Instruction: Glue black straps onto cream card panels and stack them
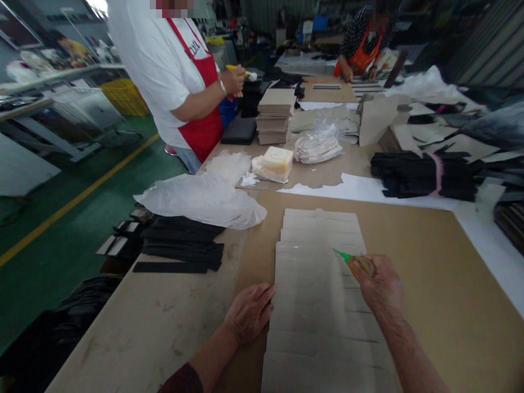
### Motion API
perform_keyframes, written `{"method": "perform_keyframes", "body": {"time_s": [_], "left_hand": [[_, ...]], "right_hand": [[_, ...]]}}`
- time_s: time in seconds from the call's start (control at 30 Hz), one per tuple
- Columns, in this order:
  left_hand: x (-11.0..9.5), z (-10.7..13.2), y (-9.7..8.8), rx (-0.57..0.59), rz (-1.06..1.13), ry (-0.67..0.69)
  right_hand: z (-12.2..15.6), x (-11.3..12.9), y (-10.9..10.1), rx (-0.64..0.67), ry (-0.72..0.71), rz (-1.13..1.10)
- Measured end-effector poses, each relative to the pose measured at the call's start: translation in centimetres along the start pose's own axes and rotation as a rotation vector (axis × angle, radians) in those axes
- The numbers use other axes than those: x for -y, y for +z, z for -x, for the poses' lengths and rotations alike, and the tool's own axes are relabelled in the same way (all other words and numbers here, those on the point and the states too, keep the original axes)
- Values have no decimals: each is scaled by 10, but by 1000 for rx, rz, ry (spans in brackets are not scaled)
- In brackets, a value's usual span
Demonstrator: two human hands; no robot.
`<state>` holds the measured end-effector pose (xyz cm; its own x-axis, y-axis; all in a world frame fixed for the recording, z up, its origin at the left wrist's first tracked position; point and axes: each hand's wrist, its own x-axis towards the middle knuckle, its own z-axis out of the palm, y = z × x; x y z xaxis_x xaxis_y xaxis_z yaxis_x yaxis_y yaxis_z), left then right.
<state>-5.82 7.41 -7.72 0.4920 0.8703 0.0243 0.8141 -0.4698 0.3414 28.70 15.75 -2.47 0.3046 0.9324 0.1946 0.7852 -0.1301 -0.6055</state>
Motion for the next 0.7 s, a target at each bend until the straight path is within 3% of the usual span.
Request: {"method": "perform_keyframes", "body": {"time_s": [0.23,0.43,0.53,0.7], "left_hand": [[3,6,9,-40,-9,-76],[4,8,7,-103,49,-120],[9,-8,-2,-79,81,-95],[27,-55,-13,-41,86,-32]], "right_hand": [[5,21,16,73,-58,-60],[9,16,10,49,15,-65],[10,19,13,57,17,-67],[14,41,29,126,9,-106]]}}
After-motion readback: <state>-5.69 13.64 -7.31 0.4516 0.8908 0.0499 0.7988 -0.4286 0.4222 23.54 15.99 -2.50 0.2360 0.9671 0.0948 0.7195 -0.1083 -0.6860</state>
